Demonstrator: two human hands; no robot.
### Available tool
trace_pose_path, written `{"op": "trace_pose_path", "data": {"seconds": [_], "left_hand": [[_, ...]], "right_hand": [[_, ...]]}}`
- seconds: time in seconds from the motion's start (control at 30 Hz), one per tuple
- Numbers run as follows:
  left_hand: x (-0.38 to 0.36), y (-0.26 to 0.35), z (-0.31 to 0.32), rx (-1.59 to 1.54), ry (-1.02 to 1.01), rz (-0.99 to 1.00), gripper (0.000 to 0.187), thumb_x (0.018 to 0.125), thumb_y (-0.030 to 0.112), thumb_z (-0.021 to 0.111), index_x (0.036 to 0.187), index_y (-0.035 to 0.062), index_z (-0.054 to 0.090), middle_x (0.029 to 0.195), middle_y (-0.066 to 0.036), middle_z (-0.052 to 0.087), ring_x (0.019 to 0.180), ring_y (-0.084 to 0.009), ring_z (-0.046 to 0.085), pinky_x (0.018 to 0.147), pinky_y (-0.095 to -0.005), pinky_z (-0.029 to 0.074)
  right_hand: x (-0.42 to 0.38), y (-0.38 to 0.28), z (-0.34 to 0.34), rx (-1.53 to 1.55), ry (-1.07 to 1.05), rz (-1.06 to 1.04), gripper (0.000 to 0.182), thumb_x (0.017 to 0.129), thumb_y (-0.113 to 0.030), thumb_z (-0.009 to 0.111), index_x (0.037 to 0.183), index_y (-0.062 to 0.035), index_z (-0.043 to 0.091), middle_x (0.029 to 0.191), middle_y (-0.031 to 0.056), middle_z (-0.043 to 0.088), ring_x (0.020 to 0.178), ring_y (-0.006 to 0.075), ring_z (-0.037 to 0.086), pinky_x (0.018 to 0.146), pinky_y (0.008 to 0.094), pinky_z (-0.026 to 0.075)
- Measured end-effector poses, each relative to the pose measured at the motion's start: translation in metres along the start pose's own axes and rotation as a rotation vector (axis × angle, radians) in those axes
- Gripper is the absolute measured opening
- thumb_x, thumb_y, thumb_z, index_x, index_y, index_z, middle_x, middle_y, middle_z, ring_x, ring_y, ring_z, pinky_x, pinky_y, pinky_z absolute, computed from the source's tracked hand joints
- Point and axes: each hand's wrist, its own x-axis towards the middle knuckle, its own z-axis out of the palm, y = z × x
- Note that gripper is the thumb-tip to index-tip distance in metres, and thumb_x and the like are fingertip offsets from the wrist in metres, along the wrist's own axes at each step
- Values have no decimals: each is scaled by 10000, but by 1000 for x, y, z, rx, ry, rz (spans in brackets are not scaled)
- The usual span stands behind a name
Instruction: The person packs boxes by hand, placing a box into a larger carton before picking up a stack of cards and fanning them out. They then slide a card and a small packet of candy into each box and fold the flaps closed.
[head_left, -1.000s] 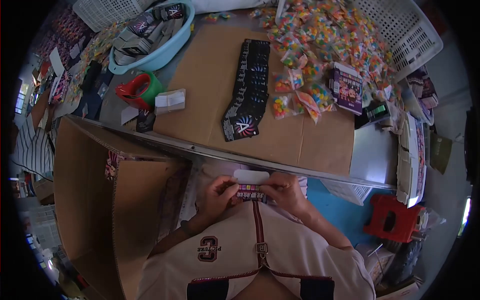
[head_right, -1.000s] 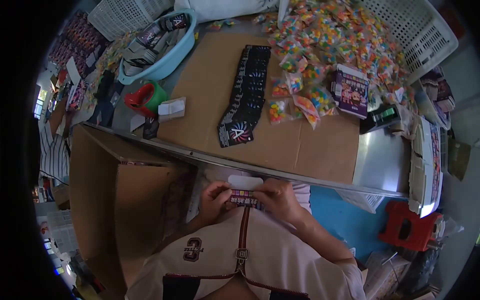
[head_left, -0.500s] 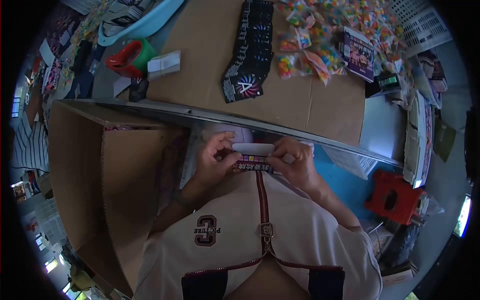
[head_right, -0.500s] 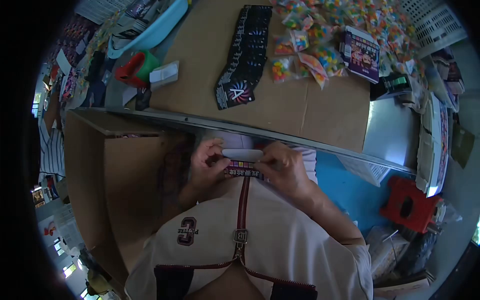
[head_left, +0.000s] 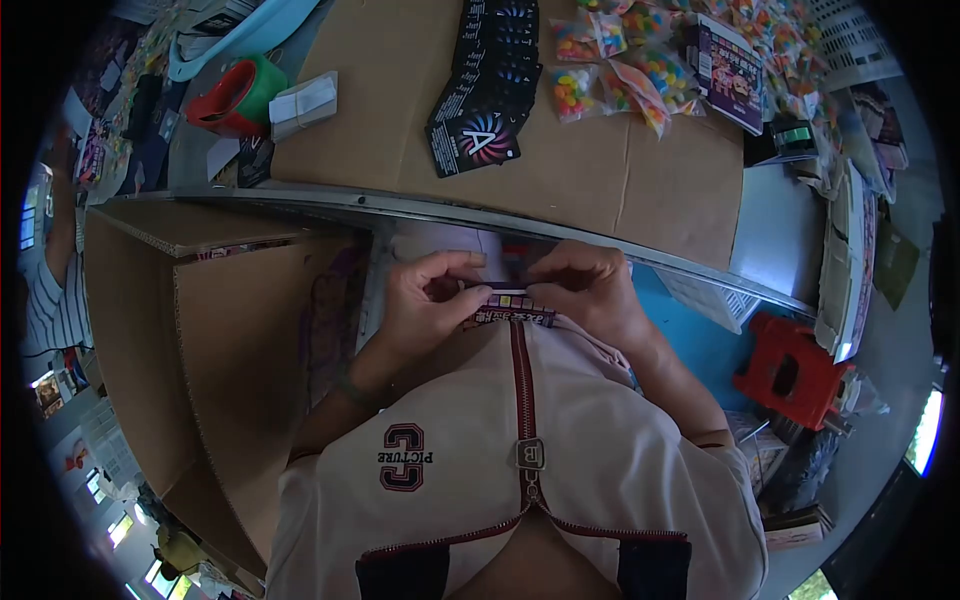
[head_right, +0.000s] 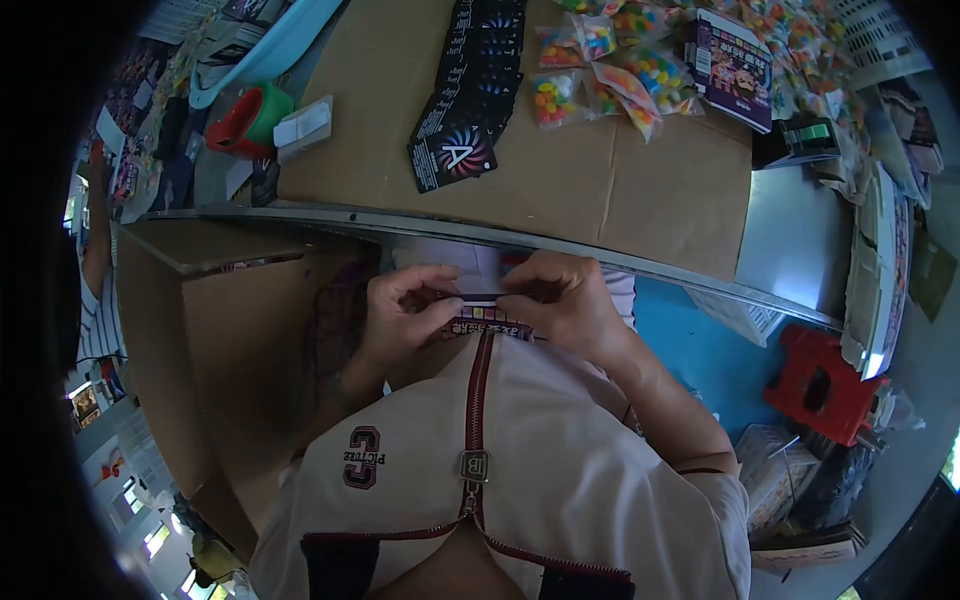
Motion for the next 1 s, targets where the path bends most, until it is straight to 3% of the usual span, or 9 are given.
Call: {"op": "trace_pose_path", "data": {"seconds": [0.23, 0.43, 0.53, 0.63, 0.8, 0.87, 0.93, 0.97, 1.0], "left_hand": [[8, -5, -2, -234, -32, -103, 140, 832, -13, 673, 964, -57, 690, 759, -13, 670, 687, -57, 606, 601, -206, 497], [-8, -18, 1, -334, -65, -135, 149, 868, -21, 643, 1004, -67, 682, 849, -45, 686, 786, -80, 620, 692, -212, 511], [-3, -31, -3, -290, 70, -8, 154, 887, 4, 638, 1016, -68, 679, 873, -52, 691, 787, -82, 624, 691, -216, 513], [14, -27, -18, -409, 230, 32, 158, 908, 40, 628, 1022, -54, 681, 885, -54, 694, 786, -80, 630, 692, -218, 515], [38, -6, -51, -680, 329, -32, 189, 925, 105, 620, 1059, -21, 665, 911, -45, 694, 781, -75, 644, 721, -224, 515], [35, -4, -58, -505, 419, 111, 342, 920, 110, 616, 1224, -37, 566, 1038, -82, 671, 911, -126, 640, 831, -270, 504], [36, -2, -50, -105, 604, 483, 631, 872, 140, 673, 1392, -52, 372, 1235, -157, 575, 1107, -214, 572, 971, -347, 446], [37, -4, -49, 152, 551, 538, 978, 763, 145, 772, 1471, -56, 129, 1377, -240, 424, 1227, -312, 478, 1049, -409, 378], [44, -6, -42, 148, 553, 544, 978, 763, 145, 772, 1471, -56, 129, 1377, -240, 424, 1227, -312, 478, 1049, -409, 378]], "right_hand": [[-2, 24, 2, -50, 67, -183, 73, 776, 32, 708, 753, 24, 639, 767, 27, 581, 628, 41, 530, 541, 204, 399], [-14, 28, -14, -268, -53, -369, 74, 818, 16, 664, 891, 18, 678, 925, 126, 626, 727, 139, 617, 617, 247, 470], [-12, 12, -16, -545, -57, -385, 252, 783, 3, 694, 1033, -27, 687, 1086, 158, 635, 868, 227, 646, 711, 301, 520], [1, 2, -5, -1024, -95, -815, 526, 632, -48, 744, 1149, -91, 657, 1318, 144, 552, 1004, 327, 614, 788, 386, 544], [58, -29, 18, -947, -115, -987, 450, 672, -36, 715, 1112, -51, 627, 1178, 152, 617, 932, 322, 635, 763, 394, 541], [79, -39, 30, -681, -15, -928, 341, 721, -31, 699, 1052, -30, 616, 1032, 155, 645, 900, 344, 638, 748, 411, 532], [92, -44, 42, -666, 15, -925, 273, 777, -62, 686, 1032, -17, 600, 943, 171, 639, 879, 366, 636, 739, 426, 524], [95, -42, 48, -684, -32, -788, 304, 780, -48, 688, 1064, -4, 589, 931, 175, 642, 845, 362, 644, 718, 411, 528], [99, -38, 54, -702, -81, -648, 335, 784, -35, 689, 1096, 8, 578, 919, 179, 645, 811, 359, 652, 697, 396, 533]]}}
